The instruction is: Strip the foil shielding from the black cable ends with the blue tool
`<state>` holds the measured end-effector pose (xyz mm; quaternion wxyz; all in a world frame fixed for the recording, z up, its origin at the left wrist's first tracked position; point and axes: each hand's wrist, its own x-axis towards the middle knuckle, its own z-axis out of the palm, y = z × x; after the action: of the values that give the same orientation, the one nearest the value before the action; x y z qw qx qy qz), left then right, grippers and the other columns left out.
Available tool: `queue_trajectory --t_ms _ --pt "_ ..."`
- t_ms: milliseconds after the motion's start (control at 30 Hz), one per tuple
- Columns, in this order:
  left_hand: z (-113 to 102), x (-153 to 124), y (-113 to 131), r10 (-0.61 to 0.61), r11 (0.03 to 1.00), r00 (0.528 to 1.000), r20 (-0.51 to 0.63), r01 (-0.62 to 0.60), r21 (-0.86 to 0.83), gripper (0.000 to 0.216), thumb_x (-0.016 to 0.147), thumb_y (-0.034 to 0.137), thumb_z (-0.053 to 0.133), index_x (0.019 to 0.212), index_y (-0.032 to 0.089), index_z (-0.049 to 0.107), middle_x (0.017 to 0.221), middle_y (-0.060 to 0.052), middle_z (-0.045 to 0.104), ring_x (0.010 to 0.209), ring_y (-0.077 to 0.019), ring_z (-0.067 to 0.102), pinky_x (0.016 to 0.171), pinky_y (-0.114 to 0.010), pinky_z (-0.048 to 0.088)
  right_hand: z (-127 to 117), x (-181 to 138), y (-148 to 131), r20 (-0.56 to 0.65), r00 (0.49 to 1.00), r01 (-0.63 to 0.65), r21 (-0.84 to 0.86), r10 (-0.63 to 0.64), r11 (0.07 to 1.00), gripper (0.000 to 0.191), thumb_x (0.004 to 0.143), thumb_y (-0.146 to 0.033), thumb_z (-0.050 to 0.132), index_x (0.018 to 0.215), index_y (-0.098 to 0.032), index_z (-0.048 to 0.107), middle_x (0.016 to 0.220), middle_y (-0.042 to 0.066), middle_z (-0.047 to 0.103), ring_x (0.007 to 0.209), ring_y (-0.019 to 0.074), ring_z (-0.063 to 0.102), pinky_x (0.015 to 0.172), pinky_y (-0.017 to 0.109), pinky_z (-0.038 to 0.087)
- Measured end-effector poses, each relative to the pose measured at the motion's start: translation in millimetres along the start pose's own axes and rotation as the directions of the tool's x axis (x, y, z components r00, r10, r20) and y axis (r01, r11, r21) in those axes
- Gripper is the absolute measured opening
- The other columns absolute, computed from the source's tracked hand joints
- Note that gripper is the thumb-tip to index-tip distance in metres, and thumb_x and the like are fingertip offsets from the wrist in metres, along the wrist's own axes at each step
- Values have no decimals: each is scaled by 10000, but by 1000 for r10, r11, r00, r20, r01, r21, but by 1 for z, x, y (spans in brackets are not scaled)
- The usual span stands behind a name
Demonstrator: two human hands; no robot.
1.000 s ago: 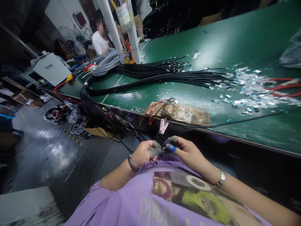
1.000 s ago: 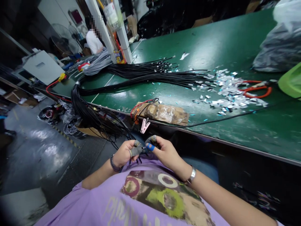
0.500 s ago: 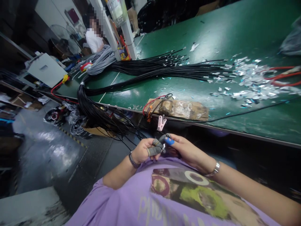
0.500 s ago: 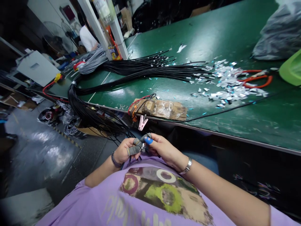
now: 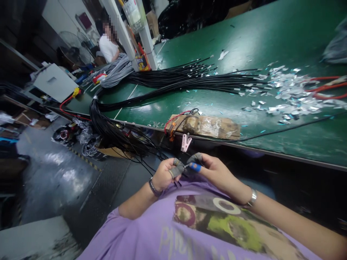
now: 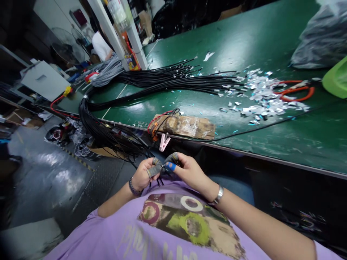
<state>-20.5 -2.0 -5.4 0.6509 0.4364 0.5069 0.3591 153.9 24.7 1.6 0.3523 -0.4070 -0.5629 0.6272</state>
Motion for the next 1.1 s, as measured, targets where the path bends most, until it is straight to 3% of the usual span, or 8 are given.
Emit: queue_trajectory --t_ms 100,233,333,467,567,700,867,1100 --pt "4 -2 2 33 999 999 -42 -32 31 505 607 624 699 671 161 507 397 81 426 335 -35 290 376 -184 214 -4 -4 -1 2 981 187 -253 -193 949 280 762 -469 605 666 -211 551 654 12 566 618 157 495 597 284 432" --pt "9 -3 6 96 990 993 -71 -88 108 454 607 554 733 639 147 537 462 60 455 421 -46 364 439 -184 299 -5 -7 0 103 921 375 -489 -375 787 117 736 -259 561 641 -217 506 648 19 536 597 154 470 558 277 389" --pt "10 -3 6 113 981 994 -5 -111 157 419 593 495 766 603 133 555 523 36 497 489 -59 411 491 -191 346 -2 -4 2 108 933 349 -509 -344 787 99 736 -250 525 649 -220 489 649 17 537 599 157 475 555 278 386" --pt "7 -5 3 95 984 991 91 -108 140 410 583 481 781 595 123 583 544 22 516 516 -69 429 512 -198 363 -1 5 5 42 993 118 -379 -110 918 203 780 -362 511 640 -215 493 612 5 545 573 152 484 538 275 407" --pt "6 -6 2 66 995 994 90 -73 73 430 568 499 789 612 114 601 569 6 538 527 -72 443 521 -203 368 -4 7 5 -7 999 33 -255 -36 966 242 764 -425 551 676 -200 538 639 7 574 601 155 510 572 280 441" --pt "7 -2 1 16 998 1000 6 -16 -55 471 511 507 818 620 111 588 575 8 545 524 -63 444 533 -203 372 -8 4 0 51 996 82 -150 -75 985 270 783 -451 548 742 -188 593 716 19 621 673 168 552 655 295 478" --pt "8 0 -2 -43 993 999 3 43 -112 498 465 498 842 630 107 581 531 34 522 483 -43 412 518 -194 348 -10 2 2 146 978 180 -255 -146 950 240 803 -394 520 690 -185 555 680 21 600 651 165 536 628 289 466" --pt "14 -1 5 -35 977 996 -87 16 -211 493 489 505 831 621 131 537 428 83 410 400 -23 302 426 -177 234 -13 -4 3 215 901 429 -573 -377 699 74 705 -139 475 692 -199 516 677 18 539 612 149 489 569 259 407"
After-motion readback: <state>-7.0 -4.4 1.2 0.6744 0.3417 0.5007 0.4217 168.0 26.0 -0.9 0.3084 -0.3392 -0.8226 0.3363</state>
